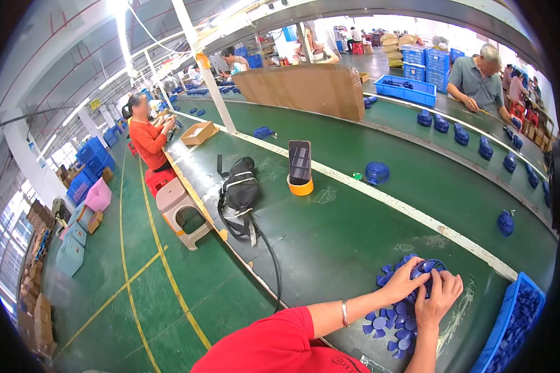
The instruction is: Assembling blue plastic fan components on a factory production line.
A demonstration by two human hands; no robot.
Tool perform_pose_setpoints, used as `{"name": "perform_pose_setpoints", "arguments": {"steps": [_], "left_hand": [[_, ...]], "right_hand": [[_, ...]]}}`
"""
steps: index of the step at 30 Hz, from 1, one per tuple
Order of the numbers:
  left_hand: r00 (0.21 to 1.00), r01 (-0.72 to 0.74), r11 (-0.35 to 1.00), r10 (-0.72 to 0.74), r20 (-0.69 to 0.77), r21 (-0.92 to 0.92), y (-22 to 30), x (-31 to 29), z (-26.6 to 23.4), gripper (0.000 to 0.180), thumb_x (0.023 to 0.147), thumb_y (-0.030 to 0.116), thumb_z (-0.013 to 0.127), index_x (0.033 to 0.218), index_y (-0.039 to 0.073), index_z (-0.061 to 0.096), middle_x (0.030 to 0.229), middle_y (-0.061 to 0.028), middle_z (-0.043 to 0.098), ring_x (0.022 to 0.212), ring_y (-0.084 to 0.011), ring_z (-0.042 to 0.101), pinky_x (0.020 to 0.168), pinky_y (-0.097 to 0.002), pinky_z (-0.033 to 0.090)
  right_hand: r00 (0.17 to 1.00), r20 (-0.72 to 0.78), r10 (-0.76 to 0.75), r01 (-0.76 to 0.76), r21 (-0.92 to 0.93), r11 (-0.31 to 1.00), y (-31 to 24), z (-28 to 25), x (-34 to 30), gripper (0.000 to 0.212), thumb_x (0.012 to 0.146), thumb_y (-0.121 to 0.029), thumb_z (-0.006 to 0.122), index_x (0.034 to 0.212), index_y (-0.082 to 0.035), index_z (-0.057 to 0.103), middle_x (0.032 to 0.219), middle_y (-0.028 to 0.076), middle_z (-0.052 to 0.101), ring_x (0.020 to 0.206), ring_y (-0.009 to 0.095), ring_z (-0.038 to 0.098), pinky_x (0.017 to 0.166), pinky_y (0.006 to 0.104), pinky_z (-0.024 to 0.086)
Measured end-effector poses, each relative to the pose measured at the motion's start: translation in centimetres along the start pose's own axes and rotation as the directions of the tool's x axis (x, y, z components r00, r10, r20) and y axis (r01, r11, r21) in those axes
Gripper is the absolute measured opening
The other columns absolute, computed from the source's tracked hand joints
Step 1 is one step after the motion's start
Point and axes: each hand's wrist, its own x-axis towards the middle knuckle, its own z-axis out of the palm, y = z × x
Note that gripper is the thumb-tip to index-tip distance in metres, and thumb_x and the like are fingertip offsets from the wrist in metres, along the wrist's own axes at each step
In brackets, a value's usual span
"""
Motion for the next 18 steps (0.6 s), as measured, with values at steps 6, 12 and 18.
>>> {"name": "perform_pose_setpoints", "arguments": {"steps": [6,12,18], "left_hand": [[0.996,0.056,0.996,-0.050,0.079,-0.073,-0.1,0.4,0.1,0.037,0.085,0.014,0.066,0.114,-0.001,0.049,0.105,-0.0069,0.054,0.100,-0.0120,0.050,0.089,-0.0271,0.041],[0.997,-0.011,0.996,0.004,0.079,0.086,0.9,-0.2,-0.4,0.035,0.076,0.017,0.071,0.102,0.000,0.055,0.091,-0.0108,0.061,0.087,-0.0173,0.058,0.080,-0.0320,0.047],[0.998,-0.016,0.978,0.004,0.057,0.208,3.3,-0.2,-0.5,0.031,0.071,0.008,0.072,0.097,0.000,0.058,0.087,-0.0086,0.063,0.084,-0.0135,0.060,0.078,-0.0289,0.048]], "right_hand": [[0.880,0.111,0.463,-0.465,0.405,0.787,0.2,-0.7,0.5,0.057,0.059,-0.015,0.075,0.111,0.000,0.057,0.103,0.016,0.056,0.096,0.033,0.055,0.090,0.0405,0.043],[0.742,0.423,0.520,-0.670,0.480,0.567,1.4,-0.6,0.6,0.036,0.053,-0.010,0.077,0.082,-0.001,0.058,0.074,0.007,0.060,0.069,0.015,0.057,0.065,0.0303,0.049],[0.814,0.234,0.532,-0.580,0.377,0.722,-0.1,-0.7,0.0,0.038,0.055,-0.012,0.078,0.083,0.001,0.056,0.075,0.018,0.058,0.069,0.033,0.061,0.065,0.0378,0.049]]}}
